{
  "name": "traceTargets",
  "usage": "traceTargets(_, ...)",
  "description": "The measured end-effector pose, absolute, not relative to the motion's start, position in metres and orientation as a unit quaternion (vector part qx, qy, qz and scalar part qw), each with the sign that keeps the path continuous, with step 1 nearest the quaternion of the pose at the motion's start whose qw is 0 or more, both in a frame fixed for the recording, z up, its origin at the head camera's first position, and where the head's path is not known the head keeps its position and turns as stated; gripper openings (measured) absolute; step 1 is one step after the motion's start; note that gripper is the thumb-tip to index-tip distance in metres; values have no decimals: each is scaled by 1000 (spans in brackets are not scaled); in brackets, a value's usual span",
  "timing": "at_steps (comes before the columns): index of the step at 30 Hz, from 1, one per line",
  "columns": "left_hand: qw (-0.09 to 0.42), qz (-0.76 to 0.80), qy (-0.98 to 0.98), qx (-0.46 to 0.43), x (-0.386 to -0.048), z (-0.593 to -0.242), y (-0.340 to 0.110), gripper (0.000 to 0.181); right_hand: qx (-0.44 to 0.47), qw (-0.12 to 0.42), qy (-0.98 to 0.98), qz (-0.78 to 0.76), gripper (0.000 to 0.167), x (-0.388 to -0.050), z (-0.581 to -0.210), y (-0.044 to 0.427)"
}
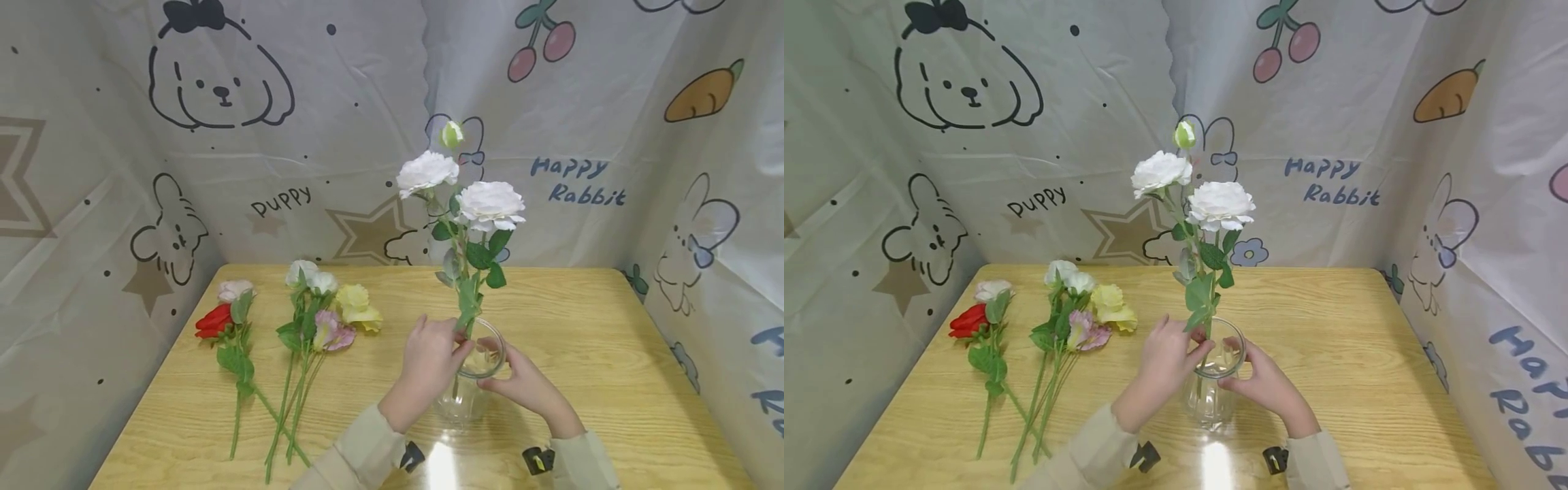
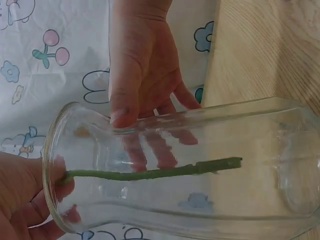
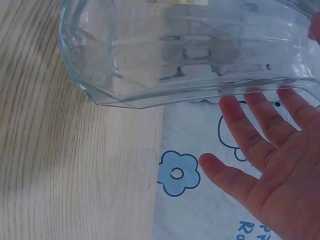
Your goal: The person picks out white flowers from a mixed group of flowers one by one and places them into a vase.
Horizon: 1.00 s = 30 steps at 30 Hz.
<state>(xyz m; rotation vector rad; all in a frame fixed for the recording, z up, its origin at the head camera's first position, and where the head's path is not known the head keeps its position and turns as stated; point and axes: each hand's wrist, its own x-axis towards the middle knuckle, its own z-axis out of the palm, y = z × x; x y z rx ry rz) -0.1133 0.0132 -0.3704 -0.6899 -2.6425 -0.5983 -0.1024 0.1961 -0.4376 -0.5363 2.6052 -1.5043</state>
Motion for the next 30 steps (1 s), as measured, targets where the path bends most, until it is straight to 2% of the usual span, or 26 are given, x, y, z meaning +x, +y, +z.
traceTargets(7, 162, -160, -949, -218, -104, -373, 11, 21, -172, 42, 858, -482, 59, -103, -440, 196)
traceTargets(13, 149, -176, -953, -196, -103, -373, 1, 27, -167, 43, 860, -480, 61, -103, -441, 196)
traceTargets(22, 221, -232, -931, -175, -112, -383, -24, 16, -144, 62, 864, -478, 68, -102, -440, 197)
traceTargets(30, 210, -211, -947, -124, -122, -394, -56, 19, -144, 67, 865, -476, 77, -102, -440, 197)
